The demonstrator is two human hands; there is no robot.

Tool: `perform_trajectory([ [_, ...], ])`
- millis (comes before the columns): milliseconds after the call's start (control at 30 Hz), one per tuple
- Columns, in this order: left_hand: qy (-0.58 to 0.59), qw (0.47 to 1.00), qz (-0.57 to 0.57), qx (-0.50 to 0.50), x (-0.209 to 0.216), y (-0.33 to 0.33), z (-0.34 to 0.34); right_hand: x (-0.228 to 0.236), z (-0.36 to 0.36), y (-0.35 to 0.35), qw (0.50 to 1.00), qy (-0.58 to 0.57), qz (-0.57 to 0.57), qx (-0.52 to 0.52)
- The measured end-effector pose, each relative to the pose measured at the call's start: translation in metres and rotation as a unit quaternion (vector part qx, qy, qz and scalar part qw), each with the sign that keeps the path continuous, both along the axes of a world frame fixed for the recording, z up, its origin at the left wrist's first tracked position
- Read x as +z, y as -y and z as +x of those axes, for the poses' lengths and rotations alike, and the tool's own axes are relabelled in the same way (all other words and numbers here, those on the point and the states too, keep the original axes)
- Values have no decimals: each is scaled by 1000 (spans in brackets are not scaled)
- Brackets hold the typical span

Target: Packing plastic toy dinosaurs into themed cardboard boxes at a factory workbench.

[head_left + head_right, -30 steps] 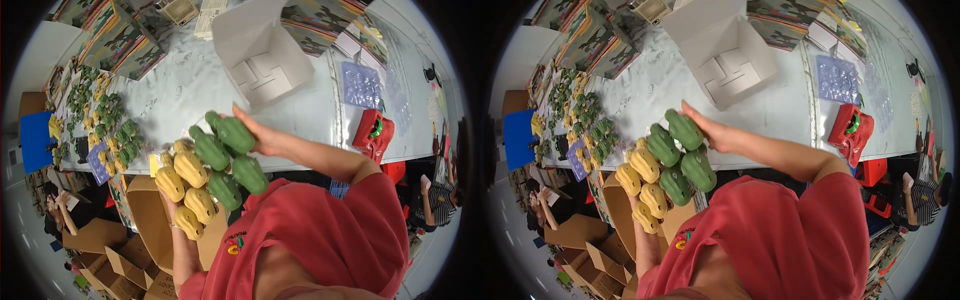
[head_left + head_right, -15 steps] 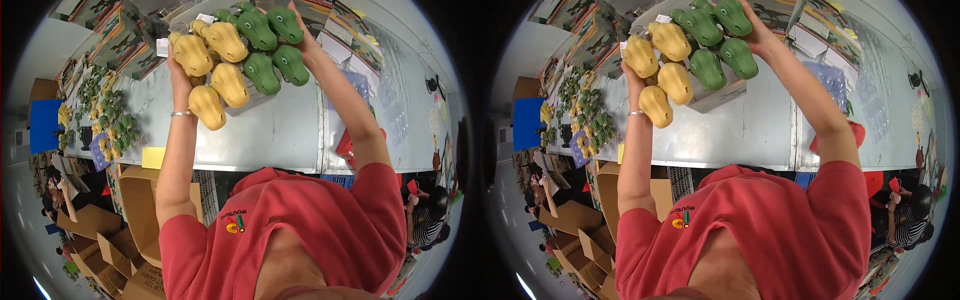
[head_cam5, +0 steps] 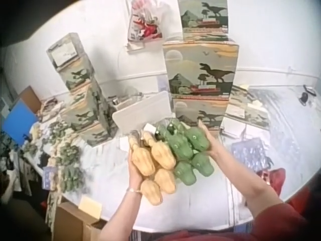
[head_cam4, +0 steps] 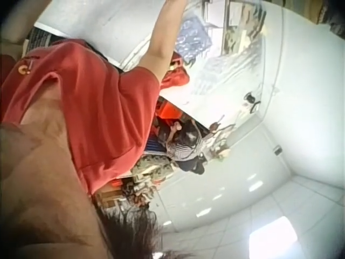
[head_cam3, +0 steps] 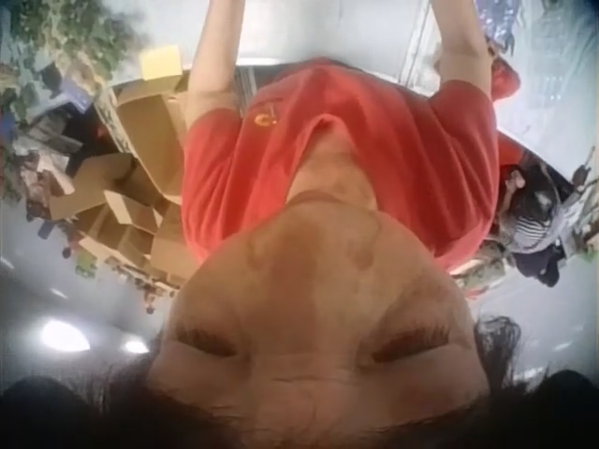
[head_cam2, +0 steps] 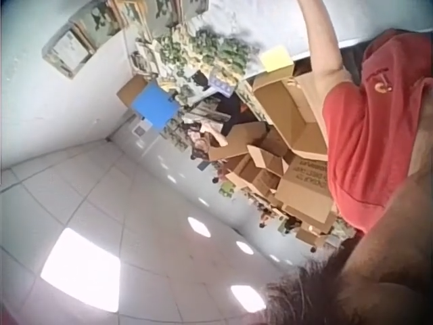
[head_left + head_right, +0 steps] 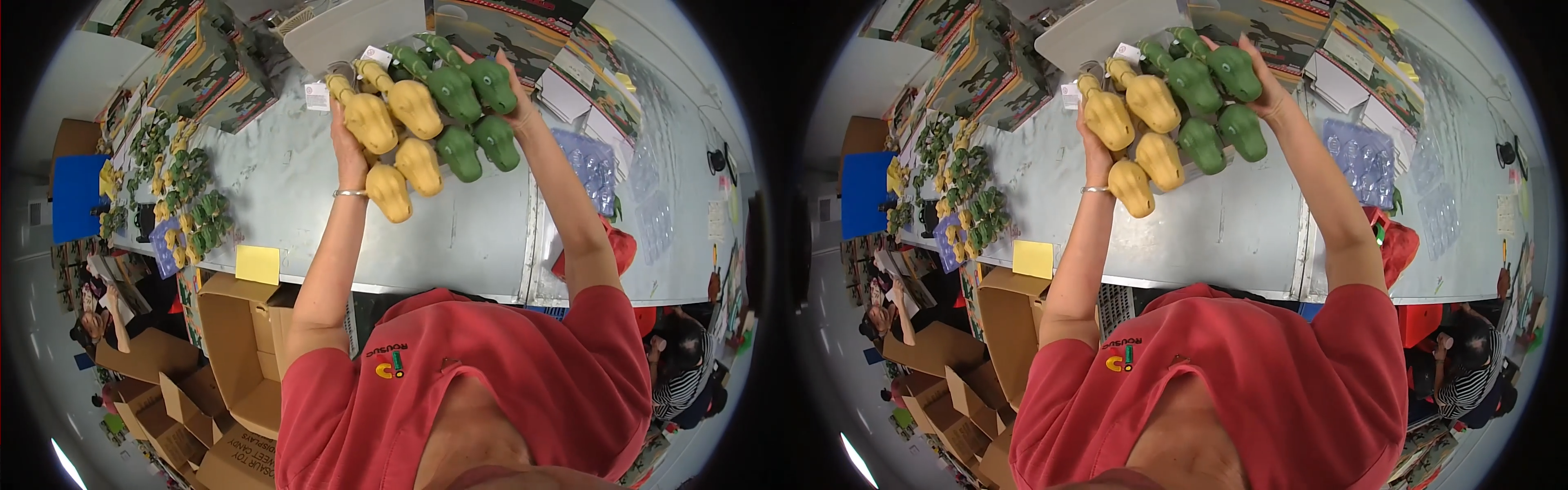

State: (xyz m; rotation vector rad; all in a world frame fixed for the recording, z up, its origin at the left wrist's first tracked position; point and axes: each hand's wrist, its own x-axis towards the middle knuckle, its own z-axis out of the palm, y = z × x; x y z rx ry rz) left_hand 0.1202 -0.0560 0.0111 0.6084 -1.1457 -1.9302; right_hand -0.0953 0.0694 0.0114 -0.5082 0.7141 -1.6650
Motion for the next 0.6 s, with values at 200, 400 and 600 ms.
perform_trajectory([
  [200, -29, 998, 8, -52, -27, 14, 10, 5, 7, -1, 998, -70, 4, 4],
  [400, -21, 997, 46, -52, -25, 10, 13, 10, 8, 11, 985, -19, 168, 39],
  [600, 47, 986, 147, -58, -14, 3, 15, 1, 7, 22, 982, 42, 181, 45],
])
